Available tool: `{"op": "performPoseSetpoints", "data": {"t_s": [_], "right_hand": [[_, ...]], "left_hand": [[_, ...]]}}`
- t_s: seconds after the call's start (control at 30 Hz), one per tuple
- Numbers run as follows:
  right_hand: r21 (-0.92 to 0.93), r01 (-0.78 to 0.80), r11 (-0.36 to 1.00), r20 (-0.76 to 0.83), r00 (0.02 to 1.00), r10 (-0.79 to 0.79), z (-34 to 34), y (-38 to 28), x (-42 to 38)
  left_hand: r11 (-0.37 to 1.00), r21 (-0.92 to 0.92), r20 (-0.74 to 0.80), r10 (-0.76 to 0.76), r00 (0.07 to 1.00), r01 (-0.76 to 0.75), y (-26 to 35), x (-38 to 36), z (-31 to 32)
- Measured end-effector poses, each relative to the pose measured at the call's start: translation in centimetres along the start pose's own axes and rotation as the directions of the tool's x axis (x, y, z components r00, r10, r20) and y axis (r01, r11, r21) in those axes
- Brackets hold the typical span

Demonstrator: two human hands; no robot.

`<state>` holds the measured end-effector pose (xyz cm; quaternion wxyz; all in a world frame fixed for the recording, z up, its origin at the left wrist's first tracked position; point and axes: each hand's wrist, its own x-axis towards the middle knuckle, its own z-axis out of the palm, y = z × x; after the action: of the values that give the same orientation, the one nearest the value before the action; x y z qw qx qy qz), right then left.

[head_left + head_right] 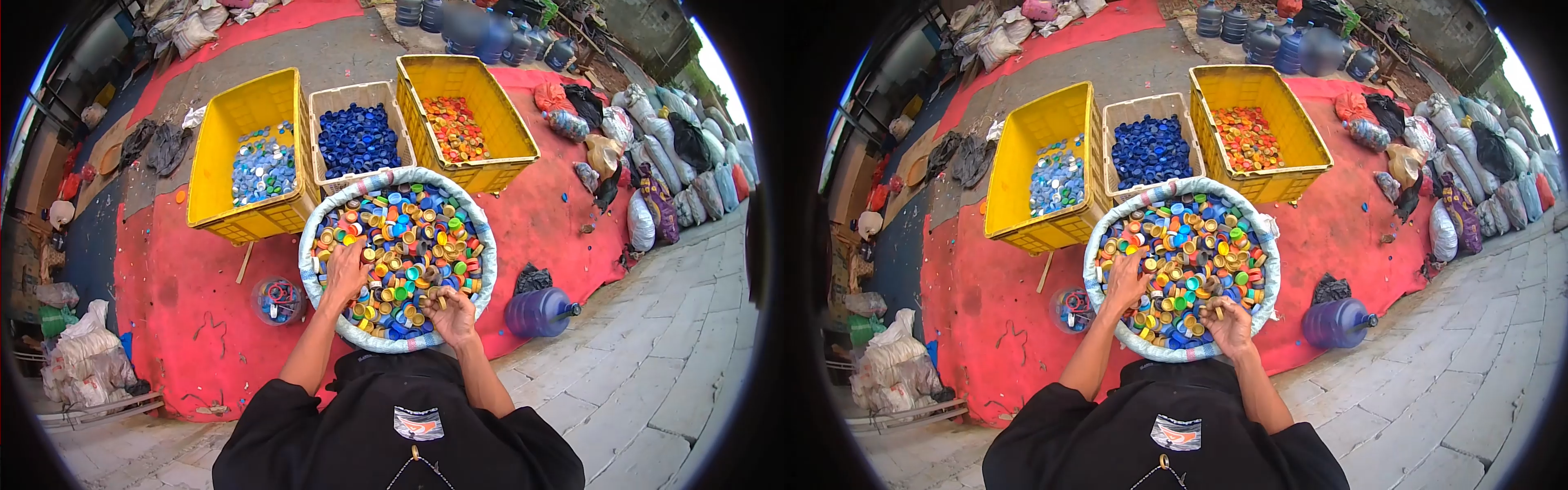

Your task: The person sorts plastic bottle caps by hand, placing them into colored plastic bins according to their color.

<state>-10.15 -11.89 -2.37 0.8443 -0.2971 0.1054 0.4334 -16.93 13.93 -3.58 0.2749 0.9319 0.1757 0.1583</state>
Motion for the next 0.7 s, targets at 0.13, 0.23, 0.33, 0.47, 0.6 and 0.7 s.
{"op": "performPoseSetpoints", "data": {"t_s": [0.13, 0.23, 0.33, 0.47, 0.6, 0.7], "right_hand": [[-0.028, -0.003, 1.000, -0.021, 1.000, 0.003, -0.5, 0.6, -0.9], [-0.066, 0.008, 0.998, -0.021, 1.000, -0.009, -0.3, 0.7, -1.0], [-0.118, 0.009, 0.993, -0.082, 0.997, -0.019, 0.6, 0.4, -1.2], [-0.189, -0.018, 0.982, -0.110, 0.994, -0.003, 0.8, 0.4, -0.7], [-0.384, -0.020, 0.923, -0.103, 0.994, -0.022, 1.8, 0.5, 0.6], [-0.617, -0.013, 0.787, -0.089, 0.995, -0.053, 2.8, 0.5, 1.9]], "left_hand": [[1.000, 0.009, 0.104, -0.001, 0.995, 0.000, -0.8, 1.2, 0.4], [1.000, -0.017, 0.121, -0.003, 0.993, 0.005, -0.9, 1.4, 0.6], [0.998, -0.034, 0.120, -0.054, 0.991, 0.059, -1.4, 1.1, 1.2], [0.932, -0.303, 0.032, -0.200, 0.979, 0.200, -1.4, 0.4, 1.6], [0.278, -0.865, 0.263, -0.458, 0.849, 0.417, 1.0, -0.8, -1.0], [-0.346, -0.909, 0.365, -0.390, 0.846, 0.233, 1.1, -2.8, -2.0]]}}
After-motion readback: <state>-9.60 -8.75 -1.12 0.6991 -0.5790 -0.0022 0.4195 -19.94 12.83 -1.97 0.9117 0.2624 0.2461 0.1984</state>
